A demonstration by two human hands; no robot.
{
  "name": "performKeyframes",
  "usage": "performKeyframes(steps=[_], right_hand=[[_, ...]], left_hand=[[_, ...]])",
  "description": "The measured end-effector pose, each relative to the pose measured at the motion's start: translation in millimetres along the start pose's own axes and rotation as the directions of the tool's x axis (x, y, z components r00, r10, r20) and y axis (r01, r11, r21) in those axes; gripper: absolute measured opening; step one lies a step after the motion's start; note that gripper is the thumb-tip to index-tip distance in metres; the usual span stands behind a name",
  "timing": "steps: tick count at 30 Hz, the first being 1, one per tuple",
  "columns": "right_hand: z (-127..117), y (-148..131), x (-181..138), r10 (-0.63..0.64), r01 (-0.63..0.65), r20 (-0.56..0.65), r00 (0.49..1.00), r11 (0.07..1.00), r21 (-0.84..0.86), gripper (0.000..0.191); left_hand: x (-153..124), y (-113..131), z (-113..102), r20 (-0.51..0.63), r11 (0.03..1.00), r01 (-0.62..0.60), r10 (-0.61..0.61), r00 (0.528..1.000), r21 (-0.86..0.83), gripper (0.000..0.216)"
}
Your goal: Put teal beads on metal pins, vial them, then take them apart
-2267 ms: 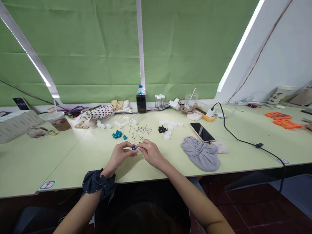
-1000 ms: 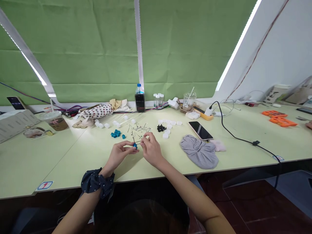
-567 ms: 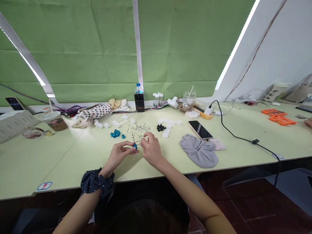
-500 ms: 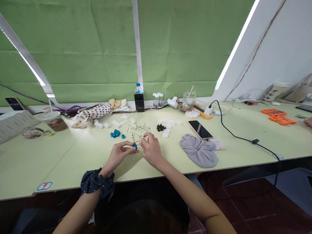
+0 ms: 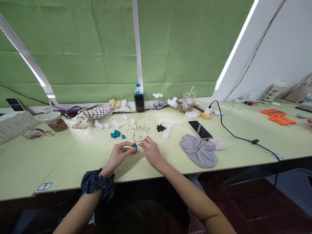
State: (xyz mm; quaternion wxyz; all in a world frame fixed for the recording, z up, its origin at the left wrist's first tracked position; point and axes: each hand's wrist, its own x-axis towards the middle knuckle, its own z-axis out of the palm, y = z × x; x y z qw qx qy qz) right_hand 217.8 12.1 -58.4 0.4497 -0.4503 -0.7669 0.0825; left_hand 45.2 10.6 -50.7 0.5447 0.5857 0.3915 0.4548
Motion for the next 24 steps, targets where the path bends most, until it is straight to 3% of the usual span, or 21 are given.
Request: performKeyframes(steps=[10, 16, 24], right_hand=[[-5.1, -2.2, 0.8, -0.029, 0.028, 0.008, 1.0, 0.997, 0.071, 0.015], [-4.9, -3.4, -1.3, -0.026, 0.024, -0.047, 0.999, 0.999, -0.04, 0.019], [-3.2, -4.8, -1.0, -0.039, 0.034, -0.021, 0.999, 0.981, -0.191, 0.023]], left_hand=[[-0.1, 1.4, 0.5, -0.028, 1.0, 0.0, -0.001, 1.0, -0.008, 0.037], [-2.0, 5.9, 2.0, 0.001, 1.0, 0.002, -0.002, 1.0, -0.012, 0.035], [-2.3, 7.4, 2.7, 0.008, 1.0, 0.018, -0.018, 1.0, 0.001, 0.036]])
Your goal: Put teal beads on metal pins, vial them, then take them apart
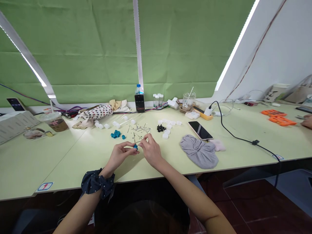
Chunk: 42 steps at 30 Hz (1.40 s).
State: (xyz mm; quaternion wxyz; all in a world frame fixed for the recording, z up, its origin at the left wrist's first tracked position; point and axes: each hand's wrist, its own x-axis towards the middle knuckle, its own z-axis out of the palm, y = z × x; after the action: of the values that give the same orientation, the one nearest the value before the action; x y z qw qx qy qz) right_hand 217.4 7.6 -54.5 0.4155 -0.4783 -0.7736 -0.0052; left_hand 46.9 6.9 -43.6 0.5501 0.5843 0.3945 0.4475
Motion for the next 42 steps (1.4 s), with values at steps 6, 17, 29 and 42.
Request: performKeyframes(steps=[6, 17, 29, 42], right_hand=[[1.1, 0.5, -0.1, 0.01, -0.007, 0.04, 0.999, 0.997, -0.079, 0.022], [1.7, 1.5, -0.1, 0.015, -0.019, 0.031, 0.999, 0.992, 0.121, 0.025], [-6.0, 2.2, 1.5, 0.012, -0.017, 0.042, 0.999, 0.992, 0.124, 0.015], [-1.5, -0.5, -0.3, 0.027, -0.026, 0.039, 0.999, 0.999, -0.019, 0.024]], left_hand=[[0.0, -0.9, -0.2, 0.009, 1.0, -0.009, 0.009, 1.0, 0.005, 0.036], [0.5, -2.5, -0.8, 0.002, 1.0, -0.015, 0.015, 1.0, 0.016, 0.035], [0.9, -3.4, -0.9, -0.007, 1.0, -0.019, 0.019, 1.0, 0.002, 0.035], [-0.2, -3.7, -0.8, 0.036, 0.999, -0.033, 0.032, 0.999, 0.015, 0.028]])
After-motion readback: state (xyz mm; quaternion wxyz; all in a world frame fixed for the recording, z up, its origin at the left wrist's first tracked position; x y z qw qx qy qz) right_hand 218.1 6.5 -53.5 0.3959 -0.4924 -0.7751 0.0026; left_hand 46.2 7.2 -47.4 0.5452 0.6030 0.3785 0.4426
